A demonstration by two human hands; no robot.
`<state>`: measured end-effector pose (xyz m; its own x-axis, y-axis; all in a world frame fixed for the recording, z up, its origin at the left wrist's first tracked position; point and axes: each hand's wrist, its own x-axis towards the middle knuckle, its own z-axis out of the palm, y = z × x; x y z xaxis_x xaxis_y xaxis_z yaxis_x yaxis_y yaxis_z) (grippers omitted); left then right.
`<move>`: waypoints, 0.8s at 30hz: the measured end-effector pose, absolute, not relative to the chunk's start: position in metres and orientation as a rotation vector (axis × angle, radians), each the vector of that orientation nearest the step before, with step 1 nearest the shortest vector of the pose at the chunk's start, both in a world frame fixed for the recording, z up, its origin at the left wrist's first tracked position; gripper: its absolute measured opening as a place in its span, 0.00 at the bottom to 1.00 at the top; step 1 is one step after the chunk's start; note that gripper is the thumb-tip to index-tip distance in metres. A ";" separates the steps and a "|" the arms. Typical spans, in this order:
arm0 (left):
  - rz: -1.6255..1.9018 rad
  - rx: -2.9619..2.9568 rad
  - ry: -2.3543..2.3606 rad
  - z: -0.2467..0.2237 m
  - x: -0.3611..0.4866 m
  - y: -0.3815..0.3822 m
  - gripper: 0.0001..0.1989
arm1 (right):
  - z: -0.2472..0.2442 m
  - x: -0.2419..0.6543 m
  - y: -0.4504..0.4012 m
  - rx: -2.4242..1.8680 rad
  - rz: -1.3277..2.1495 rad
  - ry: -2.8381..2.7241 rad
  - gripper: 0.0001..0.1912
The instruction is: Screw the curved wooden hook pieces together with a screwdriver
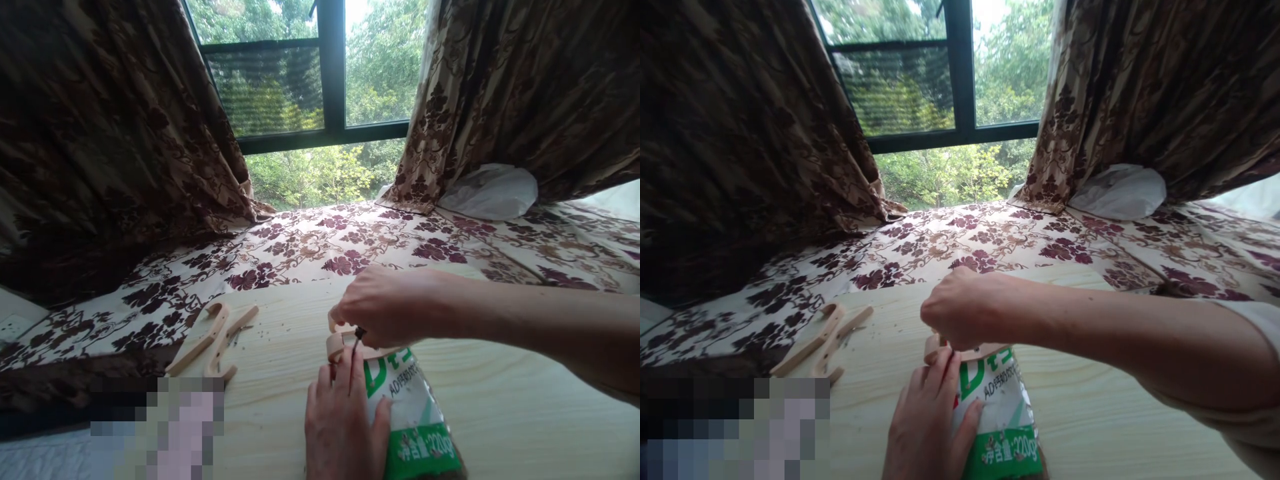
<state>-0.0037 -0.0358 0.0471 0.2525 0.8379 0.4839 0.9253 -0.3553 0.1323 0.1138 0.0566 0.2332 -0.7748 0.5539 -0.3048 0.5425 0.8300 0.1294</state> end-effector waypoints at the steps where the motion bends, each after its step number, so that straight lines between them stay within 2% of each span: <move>1: -0.726 -2.336 -1.671 0.047 -0.003 -0.036 0.26 | 0.235 0.114 0.056 0.809 0.052 2.681 0.09; 7: -0.696 -2.375 -1.655 0.049 -0.006 -0.036 0.25 | 0.230 0.114 0.058 0.686 0.038 2.779 0.07; 19: -0.633 -2.428 -1.659 0.057 -0.007 -0.035 0.24 | 0.224 0.113 0.058 0.745 0.166 2.790 0.07; 24: -0.672 -2.402 -1.715 0.057 -0.004 -0.036 0.24 | 0.225 0.111 0.058 0.710 0.109 2.759 0.05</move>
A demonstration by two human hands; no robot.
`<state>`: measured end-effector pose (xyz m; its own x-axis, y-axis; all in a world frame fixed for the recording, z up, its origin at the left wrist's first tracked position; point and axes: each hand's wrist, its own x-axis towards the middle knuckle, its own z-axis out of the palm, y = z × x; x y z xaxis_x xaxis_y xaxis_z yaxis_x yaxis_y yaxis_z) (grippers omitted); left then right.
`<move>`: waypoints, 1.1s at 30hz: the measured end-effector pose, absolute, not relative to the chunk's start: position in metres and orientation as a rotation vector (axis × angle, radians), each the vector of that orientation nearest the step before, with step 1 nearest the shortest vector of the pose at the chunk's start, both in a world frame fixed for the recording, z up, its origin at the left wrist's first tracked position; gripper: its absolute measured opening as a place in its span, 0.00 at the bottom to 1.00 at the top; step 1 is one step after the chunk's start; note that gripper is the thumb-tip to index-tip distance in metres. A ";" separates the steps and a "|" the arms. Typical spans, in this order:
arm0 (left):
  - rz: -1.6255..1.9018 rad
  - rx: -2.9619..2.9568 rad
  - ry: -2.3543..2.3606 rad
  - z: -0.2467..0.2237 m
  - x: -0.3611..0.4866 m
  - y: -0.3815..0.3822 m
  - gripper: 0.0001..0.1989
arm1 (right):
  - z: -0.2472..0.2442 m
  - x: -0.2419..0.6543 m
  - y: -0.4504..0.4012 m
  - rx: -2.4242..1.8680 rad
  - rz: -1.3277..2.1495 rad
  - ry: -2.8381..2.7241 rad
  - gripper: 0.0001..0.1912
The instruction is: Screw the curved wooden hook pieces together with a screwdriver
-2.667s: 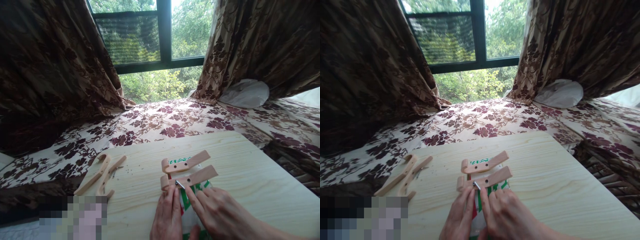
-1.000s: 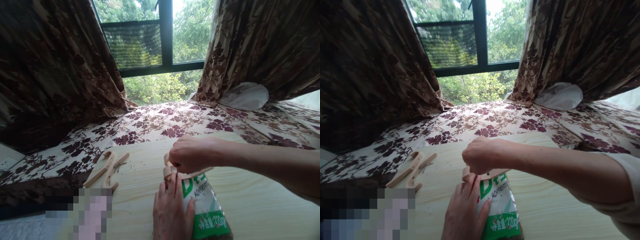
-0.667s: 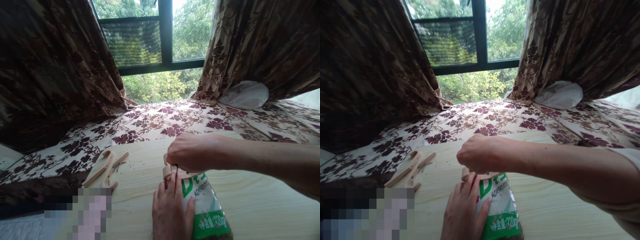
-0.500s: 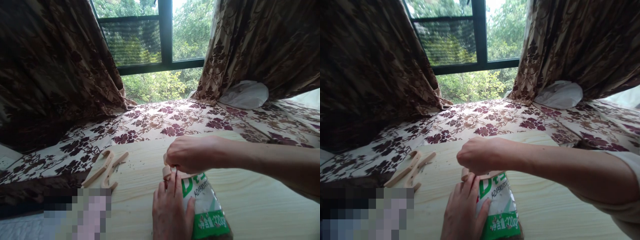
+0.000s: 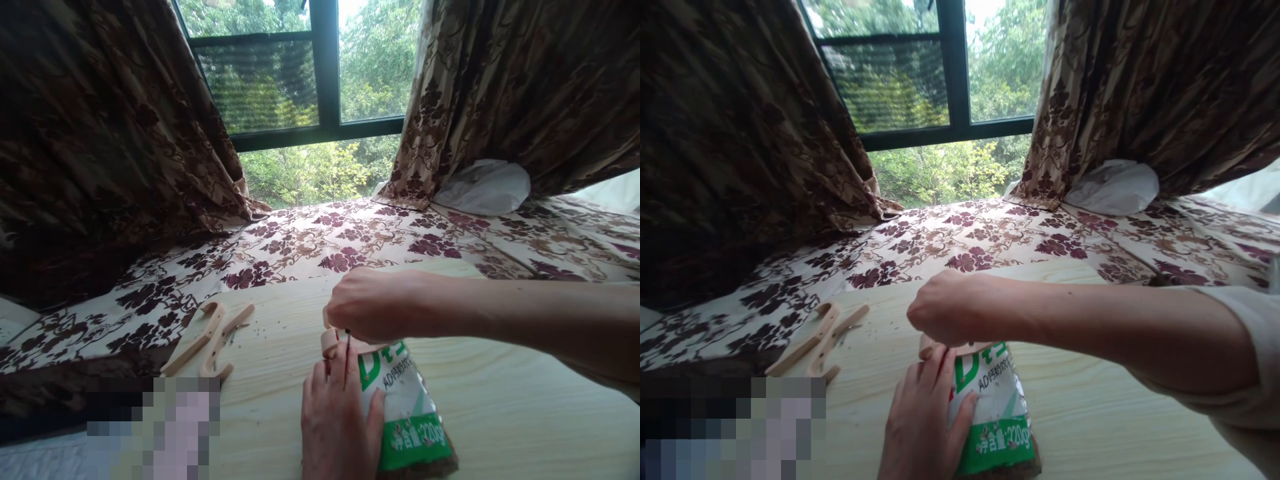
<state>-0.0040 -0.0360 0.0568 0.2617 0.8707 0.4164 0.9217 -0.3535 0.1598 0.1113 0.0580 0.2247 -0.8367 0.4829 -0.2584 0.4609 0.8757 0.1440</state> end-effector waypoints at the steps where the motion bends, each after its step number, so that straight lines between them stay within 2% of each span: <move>1: -0.685 -2.390 -1.728 0.057 -0.003 -0.036 0.24 | 0.225 0.111 0.058 0.726 0.097 2.751 0.05; 9: -0.606 -2.416 -1.618 0.060 -0.009 -0.035 0.25 | 0.233 0.113 0.056 0.769 0.128 2.758 0.09; 18: -0.662 -2.401 -1.701 0.059 -0.004 -0.036 0.23 | 0.229 0.113 0.060 0.797 0.086 2.733 0.05; 24: -0.594 -2.427 -1.647 0.061 -0.009 -0.034 0.25 | 0.236 0.112 0.058 0.768 0.093 2.701 0.10; 33: -0.597 -2.440 -1.689 0.058 -0.008 -0.035 0.25 | 0.231 0.113 0.059 0.842 0.086 2.693 0.05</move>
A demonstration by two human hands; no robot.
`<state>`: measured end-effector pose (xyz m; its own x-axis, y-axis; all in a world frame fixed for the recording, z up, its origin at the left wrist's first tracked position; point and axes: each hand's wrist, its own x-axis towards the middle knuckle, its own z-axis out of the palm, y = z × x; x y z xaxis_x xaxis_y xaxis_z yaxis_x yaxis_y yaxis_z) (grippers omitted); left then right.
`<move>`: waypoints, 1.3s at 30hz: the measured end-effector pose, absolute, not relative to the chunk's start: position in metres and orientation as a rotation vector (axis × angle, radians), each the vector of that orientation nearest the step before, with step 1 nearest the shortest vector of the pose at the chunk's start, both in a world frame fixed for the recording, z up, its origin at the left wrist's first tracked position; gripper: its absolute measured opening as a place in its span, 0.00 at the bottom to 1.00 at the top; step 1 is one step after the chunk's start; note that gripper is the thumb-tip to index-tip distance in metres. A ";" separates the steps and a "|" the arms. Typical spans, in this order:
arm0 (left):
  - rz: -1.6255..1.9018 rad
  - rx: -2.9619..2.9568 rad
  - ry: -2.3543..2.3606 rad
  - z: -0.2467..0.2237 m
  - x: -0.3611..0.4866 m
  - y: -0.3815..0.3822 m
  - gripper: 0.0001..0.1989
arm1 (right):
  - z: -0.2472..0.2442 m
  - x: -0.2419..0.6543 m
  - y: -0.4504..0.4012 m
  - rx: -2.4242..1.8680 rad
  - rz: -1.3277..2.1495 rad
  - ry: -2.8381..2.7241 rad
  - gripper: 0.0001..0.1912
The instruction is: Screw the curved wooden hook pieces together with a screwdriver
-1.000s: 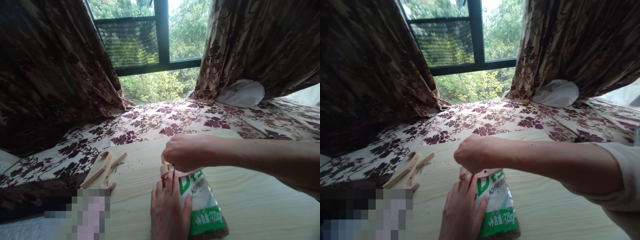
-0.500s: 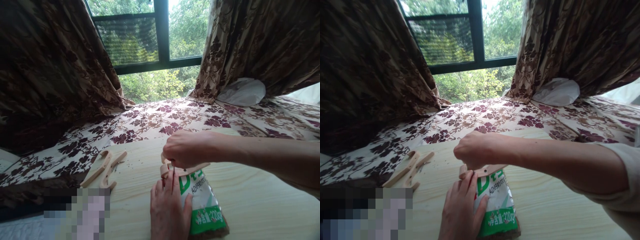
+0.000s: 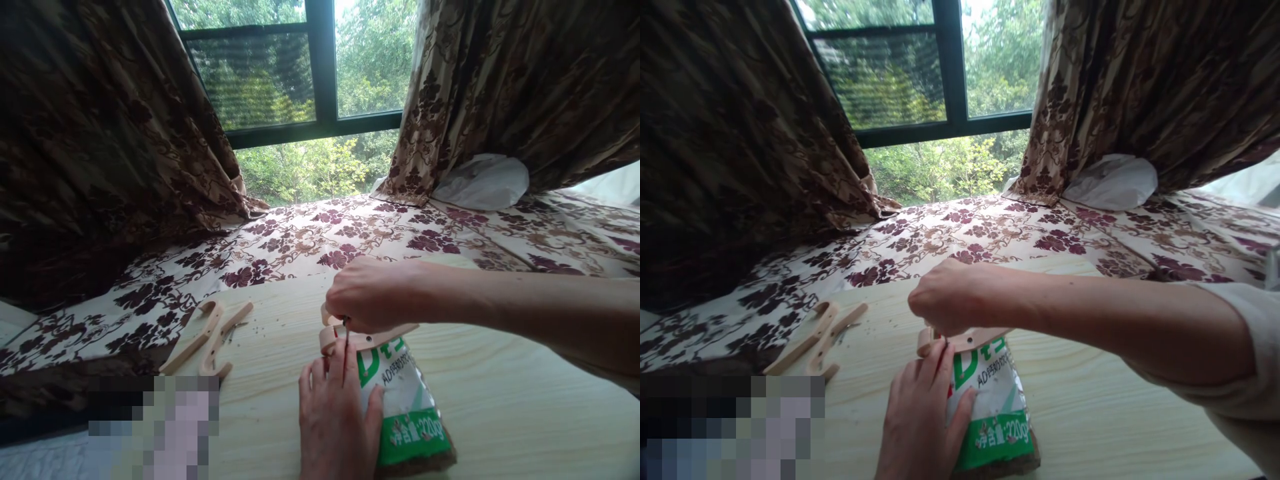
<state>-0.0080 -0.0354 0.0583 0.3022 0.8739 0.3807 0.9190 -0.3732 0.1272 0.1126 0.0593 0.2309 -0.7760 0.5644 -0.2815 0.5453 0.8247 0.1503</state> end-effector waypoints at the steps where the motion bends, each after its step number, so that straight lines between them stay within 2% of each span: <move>1: -0.600 -2.439 -1.696 0.058 -0.008 -0.035 0.24 | 0.231 0.113 0.060 0.839 0.073 2.706 0.05; 5: -0.581 -2.451 -1.684 0.058 -0.009 -0.035 0.24 | 0.233 0.117 0.061 0.789 0.042 2.764 0.10; 15: -0.559 -2.425 -1.649 0.057 -0.009 -0.034 0.25 | 0.228 0.119 0.065 0.919 0.021 2.687 0.09; 39: -0.553 -2.438 -1.658 0.059 -0.009 -0.035 0.25 | 0.237 0.116 0.055 0.789 0.053 2.674 0.09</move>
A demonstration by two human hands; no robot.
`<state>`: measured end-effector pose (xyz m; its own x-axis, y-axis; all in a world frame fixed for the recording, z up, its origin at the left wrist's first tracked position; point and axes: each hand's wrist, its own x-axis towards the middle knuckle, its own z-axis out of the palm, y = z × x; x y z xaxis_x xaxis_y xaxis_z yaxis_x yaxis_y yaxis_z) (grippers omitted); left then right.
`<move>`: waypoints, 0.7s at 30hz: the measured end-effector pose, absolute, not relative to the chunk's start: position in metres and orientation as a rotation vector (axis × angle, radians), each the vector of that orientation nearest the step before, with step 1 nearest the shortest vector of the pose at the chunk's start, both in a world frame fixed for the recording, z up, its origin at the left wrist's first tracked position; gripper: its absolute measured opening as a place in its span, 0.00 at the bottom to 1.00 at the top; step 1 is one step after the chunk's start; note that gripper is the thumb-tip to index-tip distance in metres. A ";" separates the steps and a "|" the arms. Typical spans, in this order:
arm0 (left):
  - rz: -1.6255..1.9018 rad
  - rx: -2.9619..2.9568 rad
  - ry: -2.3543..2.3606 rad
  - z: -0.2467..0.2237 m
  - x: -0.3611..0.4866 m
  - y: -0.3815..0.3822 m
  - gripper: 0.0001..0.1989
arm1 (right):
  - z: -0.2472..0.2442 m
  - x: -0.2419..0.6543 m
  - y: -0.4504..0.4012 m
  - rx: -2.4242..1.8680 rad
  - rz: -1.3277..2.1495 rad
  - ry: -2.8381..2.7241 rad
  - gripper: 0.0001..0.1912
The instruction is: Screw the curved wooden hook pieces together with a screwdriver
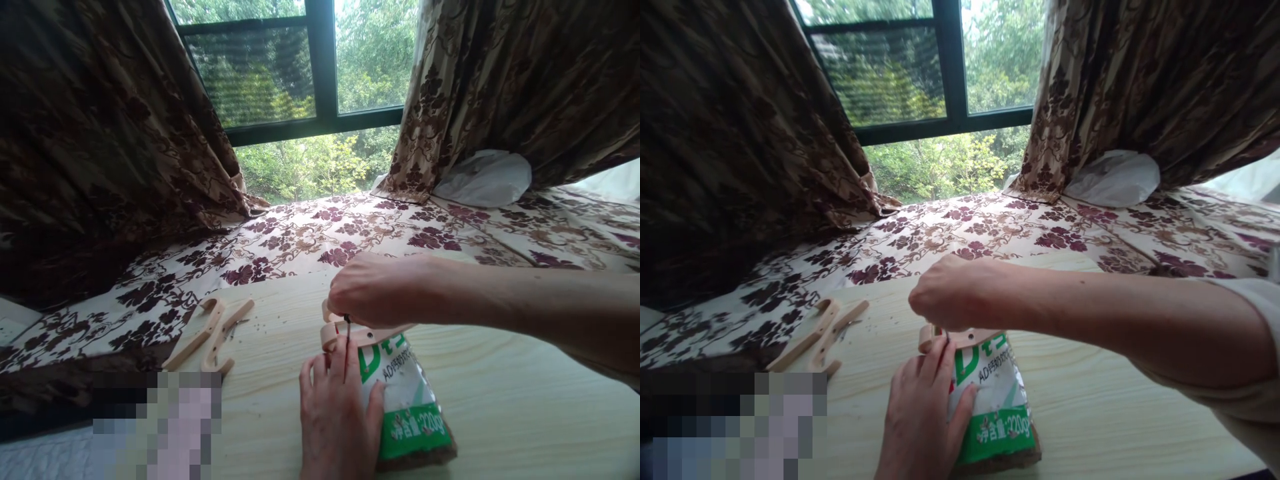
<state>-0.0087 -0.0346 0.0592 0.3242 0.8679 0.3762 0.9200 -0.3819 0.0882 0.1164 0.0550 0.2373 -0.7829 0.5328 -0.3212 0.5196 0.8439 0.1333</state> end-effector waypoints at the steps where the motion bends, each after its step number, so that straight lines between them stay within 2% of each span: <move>1: -0.558 -2.437 -1.655 0.059 -0.009 -0.035 0.25 | 0.236 0.116 0.055 0.796 0.049 2.666 0.09; 7: -0.564 -2.439 -1.661 0.058 -0.009 -0.035 0.25 | 0.231 0.117 0.058 0.868 0.017 2.688 0.09; 12: -0.538 -2.463 -1.663 0.060 -0.010 -0.036 0.25 | 0.237 0.120 0.059 0.803 -0.041 2.738 0.13; 21: -0.506 -2.473 -1.703 0.063 -0.008 -0.036 0.26 | 0.234 0.118 0.061 0.842 -0.022 2.701 0.09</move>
